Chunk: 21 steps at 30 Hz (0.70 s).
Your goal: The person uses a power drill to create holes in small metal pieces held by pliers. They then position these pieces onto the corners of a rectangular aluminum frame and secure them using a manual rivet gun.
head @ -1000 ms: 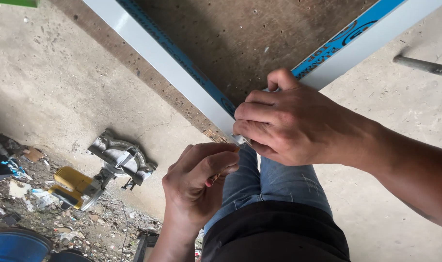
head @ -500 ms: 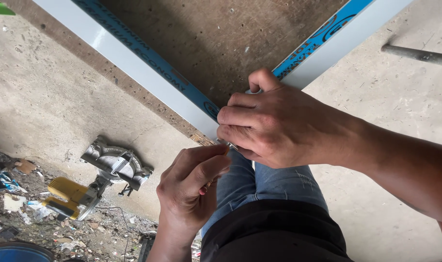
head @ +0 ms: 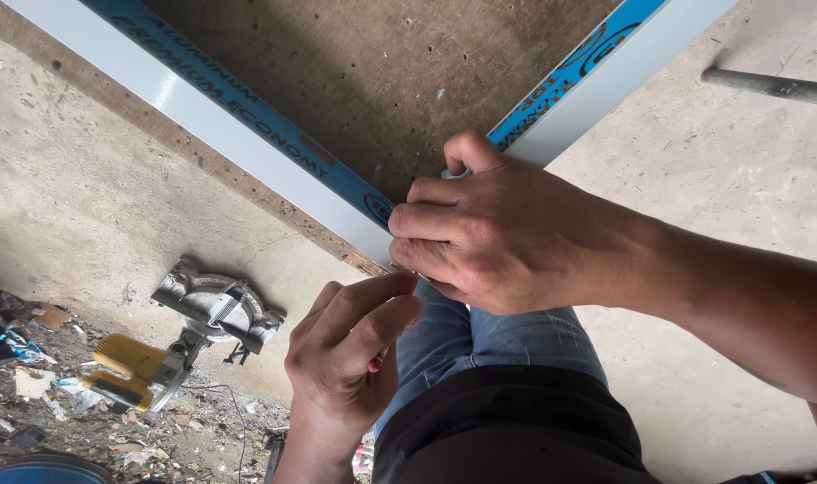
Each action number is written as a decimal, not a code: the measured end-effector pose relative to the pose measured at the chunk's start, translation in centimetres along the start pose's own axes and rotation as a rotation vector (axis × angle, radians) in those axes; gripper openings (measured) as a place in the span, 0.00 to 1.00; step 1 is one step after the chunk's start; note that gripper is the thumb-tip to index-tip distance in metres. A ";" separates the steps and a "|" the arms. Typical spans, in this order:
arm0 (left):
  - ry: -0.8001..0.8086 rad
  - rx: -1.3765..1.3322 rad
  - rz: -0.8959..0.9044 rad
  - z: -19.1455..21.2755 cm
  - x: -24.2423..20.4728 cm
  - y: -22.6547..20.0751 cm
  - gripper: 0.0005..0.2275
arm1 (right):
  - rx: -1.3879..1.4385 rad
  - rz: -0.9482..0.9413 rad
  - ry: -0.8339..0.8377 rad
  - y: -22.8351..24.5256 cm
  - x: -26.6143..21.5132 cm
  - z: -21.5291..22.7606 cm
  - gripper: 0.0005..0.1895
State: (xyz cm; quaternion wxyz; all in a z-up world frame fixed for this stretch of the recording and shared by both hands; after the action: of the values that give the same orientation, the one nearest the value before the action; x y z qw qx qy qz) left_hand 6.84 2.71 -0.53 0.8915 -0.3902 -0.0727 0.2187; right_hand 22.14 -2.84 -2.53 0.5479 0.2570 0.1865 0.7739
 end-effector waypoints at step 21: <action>0.079 0.159 -0.102 0.0 0.3 -0.6 0.24 | 0.052 -0.021 -0.022 0.0 0.0 0.0 0.09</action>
State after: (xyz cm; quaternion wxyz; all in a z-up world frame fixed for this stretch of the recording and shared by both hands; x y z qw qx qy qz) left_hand 7.28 2.47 -0.06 0.9316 -0.3225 -0.0398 0.1627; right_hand 22.18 -2.82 -2.55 0.5510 0.2776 0.2034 0.7602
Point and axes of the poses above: each hand's wrist, its own x-axis towards the middle knuckle, its own z-axis out of the back of the hand, y = z × x, the point moved 5 cm from there along x, towards the middle knuckle, and after that the axes turned 9 degrees about x, right-handed, at the moved point
